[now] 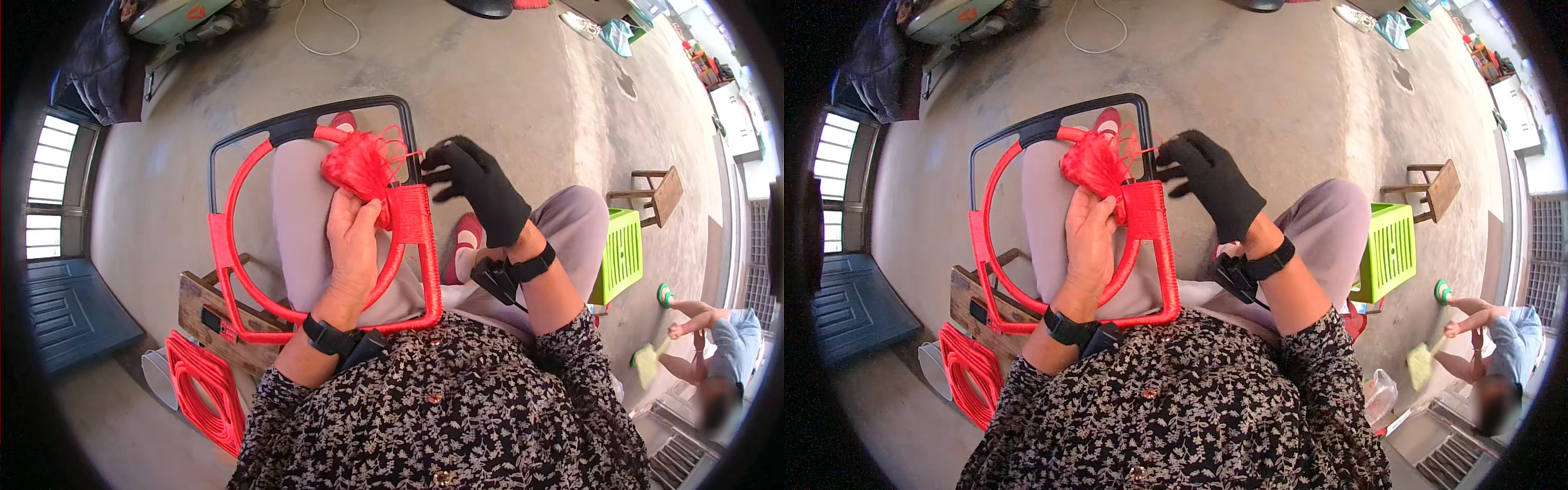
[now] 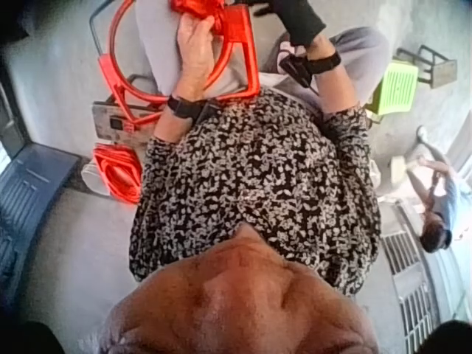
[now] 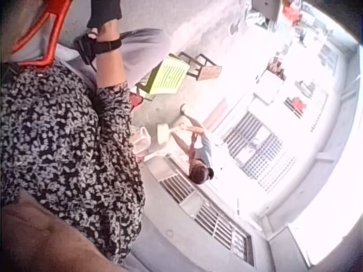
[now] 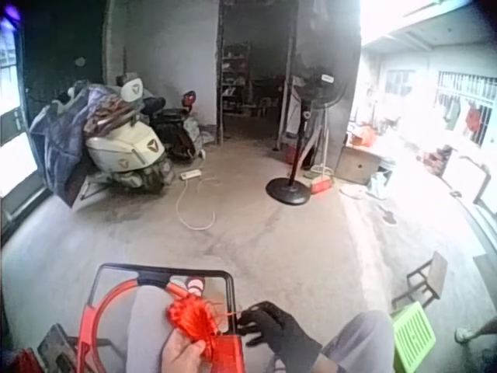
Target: The person is wrapping a red plastic cord around the perimeter of a circular red and black frame, likely as part of furniture or object manufacturing.
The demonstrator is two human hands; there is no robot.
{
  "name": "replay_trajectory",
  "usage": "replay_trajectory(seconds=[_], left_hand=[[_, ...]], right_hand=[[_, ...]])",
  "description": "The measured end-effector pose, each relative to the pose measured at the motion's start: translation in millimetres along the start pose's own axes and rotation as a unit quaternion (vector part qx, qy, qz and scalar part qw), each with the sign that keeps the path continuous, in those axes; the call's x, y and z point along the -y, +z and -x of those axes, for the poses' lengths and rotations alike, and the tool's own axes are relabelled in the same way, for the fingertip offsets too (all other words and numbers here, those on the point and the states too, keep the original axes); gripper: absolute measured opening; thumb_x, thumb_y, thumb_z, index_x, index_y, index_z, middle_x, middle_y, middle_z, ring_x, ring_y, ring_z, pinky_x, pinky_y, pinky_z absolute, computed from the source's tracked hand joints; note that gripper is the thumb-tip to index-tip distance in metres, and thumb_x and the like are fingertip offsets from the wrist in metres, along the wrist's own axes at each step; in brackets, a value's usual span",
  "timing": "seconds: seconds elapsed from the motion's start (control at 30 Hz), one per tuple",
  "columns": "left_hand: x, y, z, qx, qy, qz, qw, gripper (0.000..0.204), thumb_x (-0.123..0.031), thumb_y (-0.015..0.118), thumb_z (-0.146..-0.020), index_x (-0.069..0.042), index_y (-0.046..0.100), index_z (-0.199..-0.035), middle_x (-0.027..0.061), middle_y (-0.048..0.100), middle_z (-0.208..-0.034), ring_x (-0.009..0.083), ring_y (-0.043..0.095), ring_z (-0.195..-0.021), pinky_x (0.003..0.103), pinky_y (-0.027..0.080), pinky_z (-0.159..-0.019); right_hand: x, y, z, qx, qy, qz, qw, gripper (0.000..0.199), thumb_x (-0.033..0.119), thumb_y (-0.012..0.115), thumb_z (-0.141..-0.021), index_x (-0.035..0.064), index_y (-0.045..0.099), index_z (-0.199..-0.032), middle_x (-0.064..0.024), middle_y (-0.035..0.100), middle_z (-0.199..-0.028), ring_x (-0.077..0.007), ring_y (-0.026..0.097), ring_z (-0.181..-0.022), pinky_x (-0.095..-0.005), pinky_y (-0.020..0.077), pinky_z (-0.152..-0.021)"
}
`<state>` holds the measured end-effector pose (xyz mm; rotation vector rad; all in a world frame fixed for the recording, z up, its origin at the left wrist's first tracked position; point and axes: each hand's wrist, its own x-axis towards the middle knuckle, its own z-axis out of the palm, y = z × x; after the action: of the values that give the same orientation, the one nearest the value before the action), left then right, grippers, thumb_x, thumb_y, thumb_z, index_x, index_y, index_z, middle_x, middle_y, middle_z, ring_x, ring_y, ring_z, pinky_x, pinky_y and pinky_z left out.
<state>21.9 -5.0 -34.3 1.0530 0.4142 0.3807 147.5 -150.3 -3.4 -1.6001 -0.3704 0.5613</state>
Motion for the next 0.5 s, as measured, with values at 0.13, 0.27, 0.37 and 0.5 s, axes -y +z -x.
replay_trajectory(seconds=[0.13,0.27,0.37,0.5], left_hand=[[3.5,0.5,0.4,-0.006,-0.035,-0.014,0.999,0.033,0.000,0.048,-0.091,-0.001,0.050,-0.124,0.0089,0.058,-0.117,0.0129,0.056,-0.102,0.029,0.045,-0.088],[2.7,1.0,-2.1,0.021,-0.095,-0.018,0.995,0.020,-0.005,0.051,-0.092,-0.001,0.057,-0.111,0.0051,0.064,-0.102,0.0126,0.061,-0.087,0.028,0.050,-0.078],[3.7,3.7,-3.2,0.050,-0.133,0.028,0.989,0.019,-0.008,0.050,-0.094,-0.002,0.057,-0.110,0.0045,0.064,-0.098,0.0124,0.062,-0.085,0.028,0.051,-0.076],[5.2,-5.1,-3.0,0.001,-0.200,0.056,0.978,0.026,-0.011,0.050,-0.095,-0.002,0.054,-0.119,0.0056,0.065,-0.099,0.0110,0.062,-0.085,0.027,0.051,-0.074]], right_hand=[[-8.3,-9.4,-1.0,0.135,0.179,-0.084,0.971,0.025,0.029,0.056,-0.090,0.0061,0.058,-0.102,-0.0066,0.062,-0.089,-0.0167,0.064,-0.076,-0.0276,0.0500,-0.057],[-16.6,2.6,3.9,0.201,0.159,0.044,0.965,0.030,0.024,0.064,-0.085,0.0044,0.058,-0.107,-0.0054,0.063,-0.091,-0.0118,0.062,-0.073,-0.0245,0.0477,-0.054],[-52.3,2.3,-2.9,0.211,0.118,-0.021,0.970,0.039,0.021,0.067,-0.081,0.0029,0.057,-0.115,-0.0033,0.064,-0.089,-0.0094,0.060,-0.073,-0.0245,0.0478,-0.058],[-65.4,-22.6,-5.3,0.010,0.047,-0.081,0.996,0.030,0.016,0.066,-0.083,0.0008,0.060,-0.108,-0.0045,0.064,-0.096,-0.0139,0.059,-0.091,-0.0290,0.0476,-0.086]])
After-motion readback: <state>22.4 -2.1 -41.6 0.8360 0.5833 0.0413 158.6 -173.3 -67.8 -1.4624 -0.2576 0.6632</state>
